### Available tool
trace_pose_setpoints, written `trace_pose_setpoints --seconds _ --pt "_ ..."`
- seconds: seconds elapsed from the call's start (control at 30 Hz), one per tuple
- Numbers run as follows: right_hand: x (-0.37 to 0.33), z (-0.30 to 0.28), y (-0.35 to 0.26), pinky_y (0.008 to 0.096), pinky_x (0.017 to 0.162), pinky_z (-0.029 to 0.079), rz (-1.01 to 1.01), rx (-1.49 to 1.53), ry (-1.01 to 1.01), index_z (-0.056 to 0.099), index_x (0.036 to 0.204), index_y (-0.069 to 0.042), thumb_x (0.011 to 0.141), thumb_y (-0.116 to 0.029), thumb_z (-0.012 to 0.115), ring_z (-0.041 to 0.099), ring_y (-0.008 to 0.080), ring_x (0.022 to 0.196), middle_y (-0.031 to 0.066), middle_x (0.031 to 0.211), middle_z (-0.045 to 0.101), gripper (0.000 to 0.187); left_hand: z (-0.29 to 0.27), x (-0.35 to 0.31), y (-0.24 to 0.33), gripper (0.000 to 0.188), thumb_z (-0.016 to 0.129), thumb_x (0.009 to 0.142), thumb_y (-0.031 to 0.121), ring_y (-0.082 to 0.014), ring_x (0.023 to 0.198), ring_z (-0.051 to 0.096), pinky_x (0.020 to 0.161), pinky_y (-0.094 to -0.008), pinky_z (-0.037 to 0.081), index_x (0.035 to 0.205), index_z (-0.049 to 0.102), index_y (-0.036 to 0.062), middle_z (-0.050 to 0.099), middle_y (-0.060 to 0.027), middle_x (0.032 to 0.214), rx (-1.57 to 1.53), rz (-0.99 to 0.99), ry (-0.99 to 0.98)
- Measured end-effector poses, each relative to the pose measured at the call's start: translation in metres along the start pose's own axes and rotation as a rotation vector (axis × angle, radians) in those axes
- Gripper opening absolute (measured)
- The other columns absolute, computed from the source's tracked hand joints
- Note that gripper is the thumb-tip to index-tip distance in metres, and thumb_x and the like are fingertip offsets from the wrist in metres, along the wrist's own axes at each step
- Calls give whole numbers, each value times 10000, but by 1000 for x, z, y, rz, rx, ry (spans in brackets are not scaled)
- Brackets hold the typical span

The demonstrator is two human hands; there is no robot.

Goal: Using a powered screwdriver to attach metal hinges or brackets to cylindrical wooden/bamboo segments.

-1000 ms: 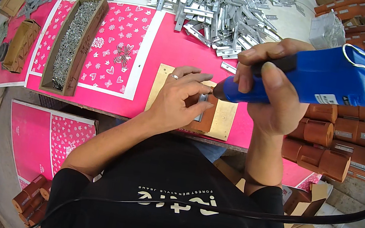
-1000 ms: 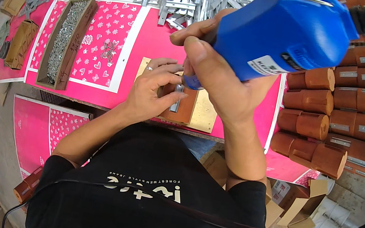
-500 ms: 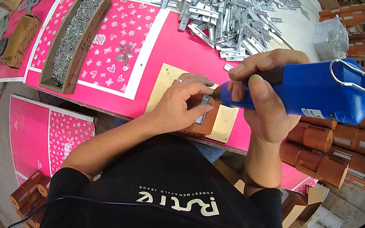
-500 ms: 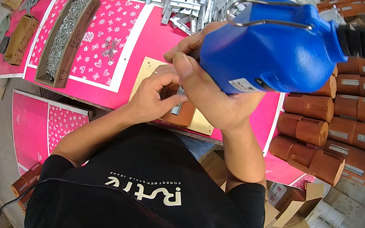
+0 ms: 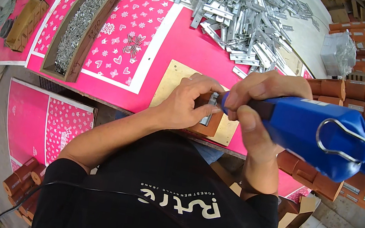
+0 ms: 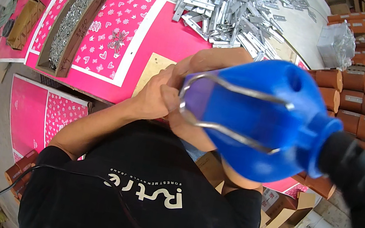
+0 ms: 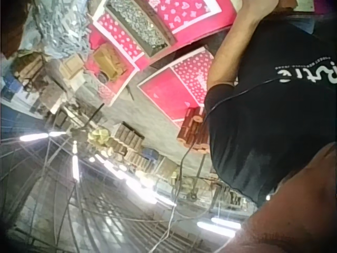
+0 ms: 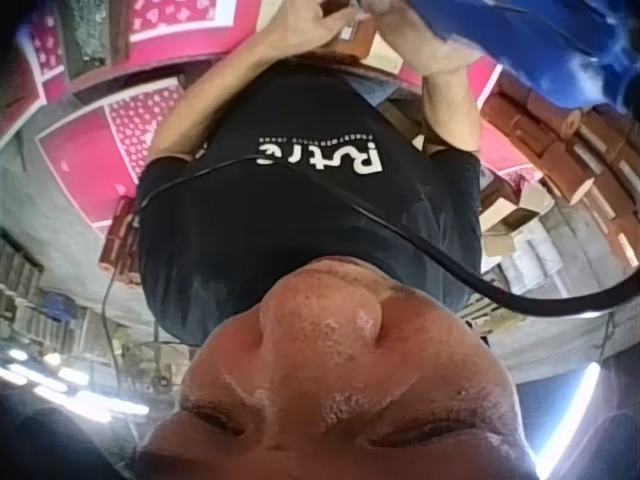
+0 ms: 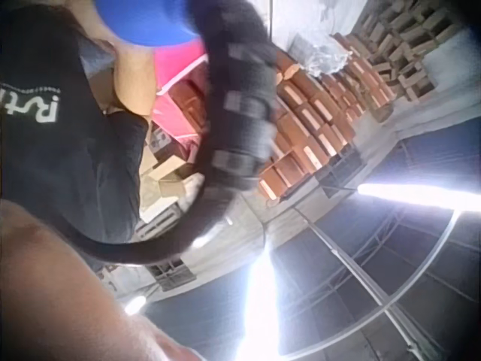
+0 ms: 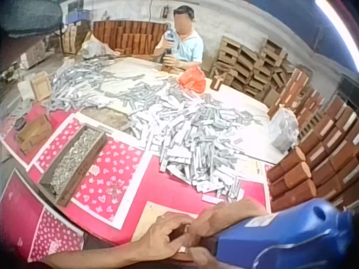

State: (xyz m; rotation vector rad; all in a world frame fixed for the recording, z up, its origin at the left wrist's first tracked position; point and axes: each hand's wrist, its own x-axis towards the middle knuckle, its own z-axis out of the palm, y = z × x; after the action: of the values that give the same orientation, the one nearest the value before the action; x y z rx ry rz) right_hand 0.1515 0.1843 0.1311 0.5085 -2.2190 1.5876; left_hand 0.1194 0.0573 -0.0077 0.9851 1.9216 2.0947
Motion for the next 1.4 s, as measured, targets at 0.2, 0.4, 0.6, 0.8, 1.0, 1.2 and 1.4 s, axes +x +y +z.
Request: trace_pose_setpoints --seconds 0.2,0.4,0.6,0.8,1.0,1.2,1.4 --pt "3 2 18 250 514 467 -96 103 -44 453 1017 -21 828 -150 723 536 157 558 139 733 583 354 -1 1 -1 328 721 763 129 -256 795 533 741 -400 416 1061 611 47 594 -92 833 33 -23 -25" --pt "11 9 19 259 506 466 16 273 57 451 1010 -9 824 -99 697 505 147 513 149 732 578 321 -1 -2 -13 361 724 768 152 -265 797 533 724 -385 402 1088 593 48 561 -86 790 120 19 -64" --pt "26 3 24 269 532 497 107 262 -264 475 895 -9 701 -26 733 617 207 609 120 726 569 323 -3 -1 -8 373 724 769 167 -289 801 542 720 -396 408 1092 585 39 562 -101 804 41 8 -38" --pt "33 -36 -2 286 542 468 -124 738 -311 458 982 -104 786 -194 680 558 136 566 33 809 578 309 -20 3 -3 376 720 781 192 -342 997 587 892 -401 440 1091 617 7 628 -168 1060 208 27 -38" --pt "-20 -57 -8 338 584 494 -53 713 38 437 1019 -55 816 -164 647 553 174 565 120 834 591 311 -137 21 -13 198 674 767 120 -320 914 547 811 -435 447 954 681 56 623 -130 936 1134 56 88" --pt "-52 -55 -6 337 599 503 -26 674 155 445 1007 -54 815 -149 640 560 177 563 131 837 601 289 -152 20 -6 227 676 768 122 -333 929 518 825 -425 435 982 678 46 596 -139 902 1267 -68 -82" --pt "-58 -57 -5 338 587 505 4 635 209 455 1011 -53 802 -145 649 560 178 554 136 830 606 300 -145 22 -12 140 659 758 109 -350 869 538 787 -440 455 870 651 26 596 -148 850 1287 -50 -98"
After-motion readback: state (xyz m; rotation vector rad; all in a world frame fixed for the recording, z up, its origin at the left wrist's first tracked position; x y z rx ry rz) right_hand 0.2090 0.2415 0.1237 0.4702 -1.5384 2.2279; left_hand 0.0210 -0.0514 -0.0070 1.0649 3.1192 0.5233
